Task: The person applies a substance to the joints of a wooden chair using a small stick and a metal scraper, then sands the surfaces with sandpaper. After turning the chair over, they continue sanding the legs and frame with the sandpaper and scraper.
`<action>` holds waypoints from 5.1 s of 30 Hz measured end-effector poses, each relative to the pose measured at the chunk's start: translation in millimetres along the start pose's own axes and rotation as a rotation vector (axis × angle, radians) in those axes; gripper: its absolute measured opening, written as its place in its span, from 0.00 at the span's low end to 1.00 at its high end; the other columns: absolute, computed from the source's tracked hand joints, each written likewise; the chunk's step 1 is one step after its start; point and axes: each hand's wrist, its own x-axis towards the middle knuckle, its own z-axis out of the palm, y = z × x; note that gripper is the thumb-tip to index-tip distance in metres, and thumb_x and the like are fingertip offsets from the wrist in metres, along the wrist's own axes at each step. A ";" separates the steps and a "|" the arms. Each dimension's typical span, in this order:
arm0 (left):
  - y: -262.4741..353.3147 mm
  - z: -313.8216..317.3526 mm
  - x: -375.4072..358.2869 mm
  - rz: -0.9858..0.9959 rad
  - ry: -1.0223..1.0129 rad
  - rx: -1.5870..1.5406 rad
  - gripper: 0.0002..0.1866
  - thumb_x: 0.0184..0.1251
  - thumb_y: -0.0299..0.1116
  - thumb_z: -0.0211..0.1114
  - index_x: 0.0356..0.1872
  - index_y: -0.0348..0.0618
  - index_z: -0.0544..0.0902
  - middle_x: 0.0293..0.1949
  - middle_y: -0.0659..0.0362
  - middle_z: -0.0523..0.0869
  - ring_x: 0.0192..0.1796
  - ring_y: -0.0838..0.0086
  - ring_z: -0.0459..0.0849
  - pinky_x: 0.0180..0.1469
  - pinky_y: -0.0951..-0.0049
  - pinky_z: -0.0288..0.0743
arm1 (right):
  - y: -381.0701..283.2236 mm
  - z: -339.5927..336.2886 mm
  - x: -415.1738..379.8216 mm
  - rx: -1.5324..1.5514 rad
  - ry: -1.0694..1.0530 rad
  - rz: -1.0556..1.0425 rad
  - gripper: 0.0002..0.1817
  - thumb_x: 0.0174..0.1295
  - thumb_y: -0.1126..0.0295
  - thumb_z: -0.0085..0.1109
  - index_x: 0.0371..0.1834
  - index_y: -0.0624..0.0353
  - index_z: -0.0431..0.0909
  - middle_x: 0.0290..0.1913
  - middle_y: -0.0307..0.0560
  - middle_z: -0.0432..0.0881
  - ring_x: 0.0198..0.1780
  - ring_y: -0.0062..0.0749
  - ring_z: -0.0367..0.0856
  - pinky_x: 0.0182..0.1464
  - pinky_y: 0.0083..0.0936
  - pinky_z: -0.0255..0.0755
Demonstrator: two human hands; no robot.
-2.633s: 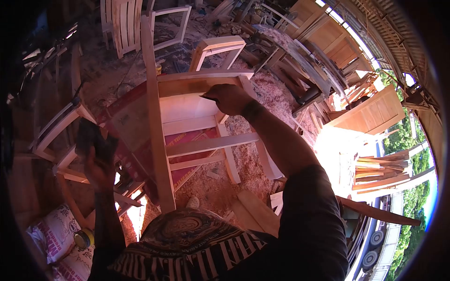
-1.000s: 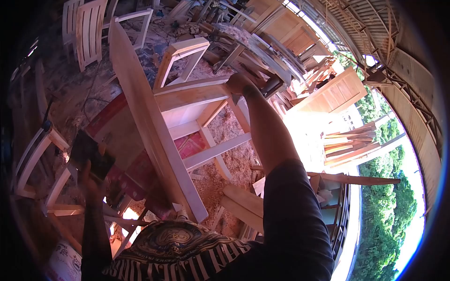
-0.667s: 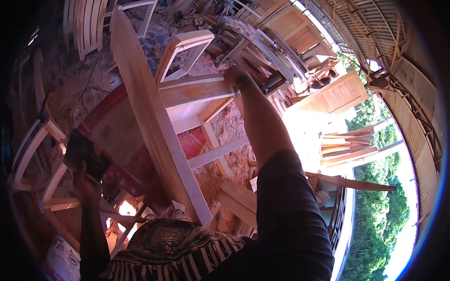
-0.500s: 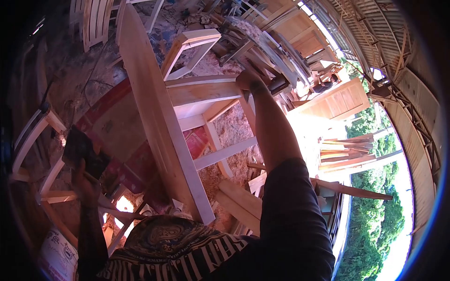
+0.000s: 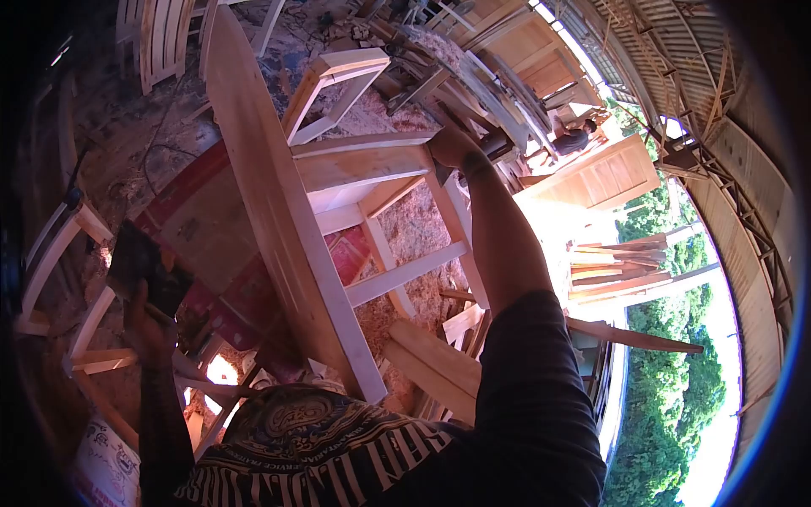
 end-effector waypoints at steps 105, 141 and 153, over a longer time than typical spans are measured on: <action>31.9 5.4 -9.1 -0.641 0.223 -0.888 0.20 0.73 0.21 0.55 0.63 0.30 0.81 0.54 0.41 0.86 0.60 0.54 0.86 0.62 0.61 0.79 | -62.5 2.4 31.7 0.381 -0.029 0.486 0.14 0.61 0.67 0.55 0.41 0.57 0.90 0.47 0.59 0.90 0.50 0.51 0.90 0.57 0.43 0.83; 17.7 -1.1 -24.4 -0.055 -0.024 0.131 0.20 0.74 0.23 0.54 0.64 0.34 0.81 0.53 0.42 0.85 0.58 0.54 0.85 0.60 0.63 0.78 | 1.8 48.0 -3.5 0.081 0.199 0.067 0.09 0.61 0.68 0.59 0.36 0.49 0.91 0.40 0.47 0.92 0.45 0.45 0.91 0.51 0.38 0.83; 21.1 -3.4 -32.3 -0.040 -0.018 0.176 0.22 0.69 0.19 0.54 0.63 0.31 0.81 0.55 0.40 0.85 0.60 0.51 0.85 0.63 0.59 0.78 | 28.8 51.4 2.7 0.236 0.351 -0.181 0.07 0.58 0.69 0.62 0.33 0.47 0.90 0.39 0.42 0.90 0.43 0.43 0.90 0.49 0.37 0.84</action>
